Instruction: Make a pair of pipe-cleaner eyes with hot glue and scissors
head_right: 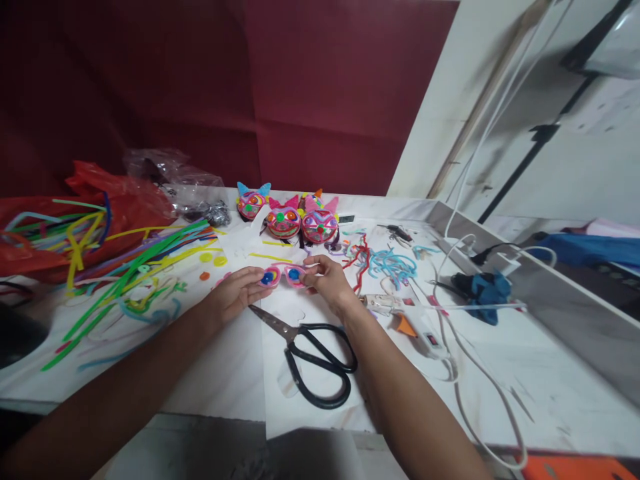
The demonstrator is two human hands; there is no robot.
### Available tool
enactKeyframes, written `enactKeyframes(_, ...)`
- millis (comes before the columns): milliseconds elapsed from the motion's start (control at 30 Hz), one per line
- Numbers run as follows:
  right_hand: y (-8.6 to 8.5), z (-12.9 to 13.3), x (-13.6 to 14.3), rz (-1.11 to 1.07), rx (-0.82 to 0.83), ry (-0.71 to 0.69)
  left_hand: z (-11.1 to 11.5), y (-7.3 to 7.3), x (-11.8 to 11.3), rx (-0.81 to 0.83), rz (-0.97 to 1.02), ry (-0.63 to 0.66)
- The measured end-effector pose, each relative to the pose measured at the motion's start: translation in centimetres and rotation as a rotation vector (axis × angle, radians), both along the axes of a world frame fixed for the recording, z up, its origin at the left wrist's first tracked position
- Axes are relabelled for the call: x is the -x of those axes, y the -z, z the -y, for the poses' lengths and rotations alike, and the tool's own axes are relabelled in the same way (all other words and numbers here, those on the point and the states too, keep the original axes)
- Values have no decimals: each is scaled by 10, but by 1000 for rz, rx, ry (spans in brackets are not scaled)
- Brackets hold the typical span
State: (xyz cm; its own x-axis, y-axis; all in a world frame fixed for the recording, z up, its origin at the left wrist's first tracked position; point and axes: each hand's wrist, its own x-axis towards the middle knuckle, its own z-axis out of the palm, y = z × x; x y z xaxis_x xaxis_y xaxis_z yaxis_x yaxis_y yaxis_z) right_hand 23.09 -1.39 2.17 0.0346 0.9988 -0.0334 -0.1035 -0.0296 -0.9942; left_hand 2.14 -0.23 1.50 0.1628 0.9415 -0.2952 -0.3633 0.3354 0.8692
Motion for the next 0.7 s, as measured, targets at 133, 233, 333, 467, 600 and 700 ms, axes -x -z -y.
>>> enactKeyframes(133, 4, 0, 5, -48, 35, -39, 0, 4, 2, -21, -12, 10)
enactKeyframes(233, 6, 1, 9, -61, 63, -61, -2, 5, 3, -36, -27, 19)
enactKeyframes(333, 6, 2, 10, -64, 68, -69, -3, 3, 3, -60, -25, -30)
enactKeyframes(467, 9, 1, 10, -60, 59, -66, -4, 0, 3, -120, -1, -106)
enactKeyframes(600, 11, -1, 9, -49, 57, -61, -2, -1, 4, -111, 13, -91)
enactKeyframes(700, 12, -2, 10, -39, 51, -49, -2, 0, 5, -81, -18, -98)
